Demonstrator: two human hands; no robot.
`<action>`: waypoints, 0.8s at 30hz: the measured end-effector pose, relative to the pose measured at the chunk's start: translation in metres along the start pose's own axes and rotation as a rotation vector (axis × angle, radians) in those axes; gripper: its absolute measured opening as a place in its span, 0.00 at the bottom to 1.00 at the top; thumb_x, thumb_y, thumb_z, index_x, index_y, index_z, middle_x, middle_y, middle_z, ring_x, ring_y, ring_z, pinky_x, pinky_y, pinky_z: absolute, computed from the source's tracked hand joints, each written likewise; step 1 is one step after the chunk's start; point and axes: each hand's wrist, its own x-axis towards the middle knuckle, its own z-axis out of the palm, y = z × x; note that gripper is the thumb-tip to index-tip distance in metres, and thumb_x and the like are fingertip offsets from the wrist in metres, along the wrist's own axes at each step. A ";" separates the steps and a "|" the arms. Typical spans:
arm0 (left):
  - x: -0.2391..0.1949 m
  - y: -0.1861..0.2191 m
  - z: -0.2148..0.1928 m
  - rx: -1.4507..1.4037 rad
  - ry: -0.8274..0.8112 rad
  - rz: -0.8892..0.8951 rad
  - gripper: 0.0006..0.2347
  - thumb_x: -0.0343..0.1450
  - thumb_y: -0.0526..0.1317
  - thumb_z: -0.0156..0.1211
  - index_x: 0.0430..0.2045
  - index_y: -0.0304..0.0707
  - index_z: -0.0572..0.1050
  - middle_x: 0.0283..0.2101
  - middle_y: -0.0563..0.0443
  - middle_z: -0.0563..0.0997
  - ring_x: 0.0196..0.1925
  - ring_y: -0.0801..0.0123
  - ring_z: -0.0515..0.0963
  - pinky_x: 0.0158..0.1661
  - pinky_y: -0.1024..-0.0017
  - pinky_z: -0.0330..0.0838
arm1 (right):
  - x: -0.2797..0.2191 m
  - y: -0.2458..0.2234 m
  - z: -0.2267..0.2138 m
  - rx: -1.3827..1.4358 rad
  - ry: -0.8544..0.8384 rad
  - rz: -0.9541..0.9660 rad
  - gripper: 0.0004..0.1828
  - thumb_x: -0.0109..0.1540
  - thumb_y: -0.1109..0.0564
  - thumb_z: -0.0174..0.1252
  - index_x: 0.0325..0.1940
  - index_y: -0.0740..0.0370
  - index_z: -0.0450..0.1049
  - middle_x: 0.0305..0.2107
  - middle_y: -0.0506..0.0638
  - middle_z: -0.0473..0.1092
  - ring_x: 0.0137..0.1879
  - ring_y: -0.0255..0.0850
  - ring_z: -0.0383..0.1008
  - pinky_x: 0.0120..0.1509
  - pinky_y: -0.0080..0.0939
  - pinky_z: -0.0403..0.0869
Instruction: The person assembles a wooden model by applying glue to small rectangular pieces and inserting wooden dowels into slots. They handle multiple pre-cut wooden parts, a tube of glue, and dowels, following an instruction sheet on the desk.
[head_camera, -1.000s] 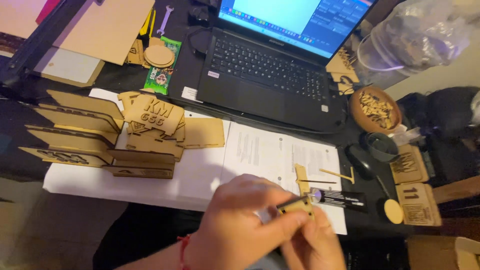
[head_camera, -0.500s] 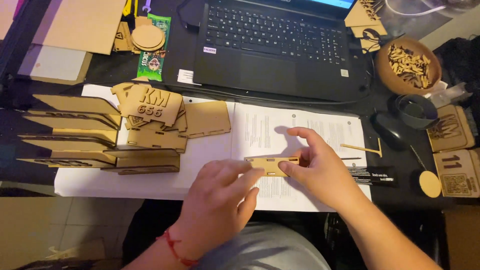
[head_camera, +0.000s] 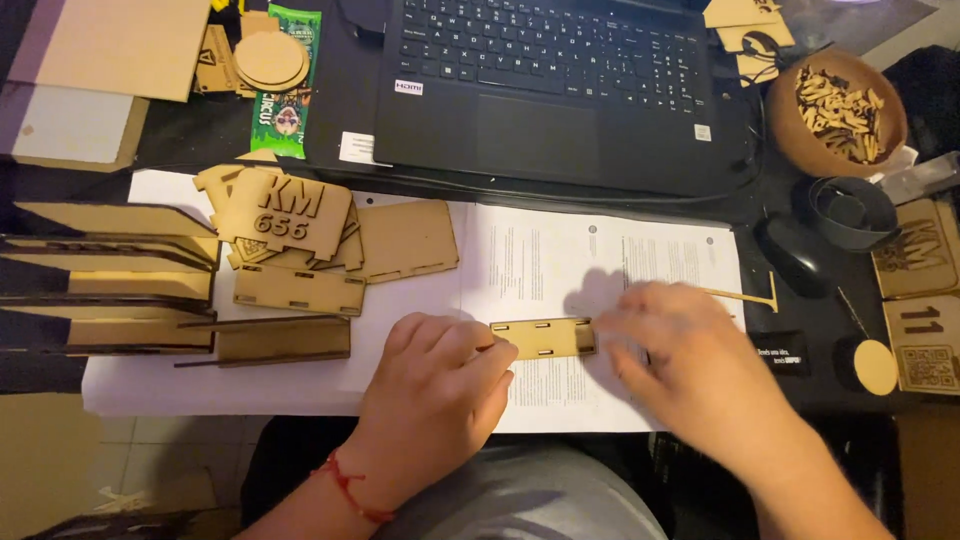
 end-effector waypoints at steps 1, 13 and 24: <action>0.001 -0.001 0.001 0.000 -0.004 -0.001 0.05 0.64 0.35 0.65 0.26 0.44 0.74 0.34 0.56 0.73 0.37 0.58 0.73 0.42 0.62 0.63 | 0.002 -0.001 0.006 0.004 -0.001 0.002 0.10 0.58 0.56 0.57 0.42 0.54 0.80 0.36 0.50 0.74 0.43 0.52 0.74 0.50 0.51 0.69; 0.016 -0.004 0.000 0.067 0.014 0.062 0.01 0.69 0.35 0.60 0.28 0.44 0.76 0.32 0.61 0.77 0.34 0.65 0.71 0.40 0.65 0.61 | 0.008 -0.001 0.028 -0.146 0.012 -0.219 0.12 0.57 0.54 0.61 0.45 0.46 0.78 0.42 0.36 0.76 0.43 0.43 0.74 0.41 0.47 0.64; 0.017 -0.002 -0.004 0.155 -0.051 0.084 0.06 0.69 0.41 0.57 0.36 0.46 0.77 0.39 0.60 0.78 0.32 0.63 0.71 0.38 0.62 0.59 | 0.002 0.003 0.037 -0.334 0.139 -0.333 0.16 0.58 0.50 0.58 0.51 0.50 0.75 0.51 0.40 0.73 0.56 0.43 0.72 0.53 0.47 0.66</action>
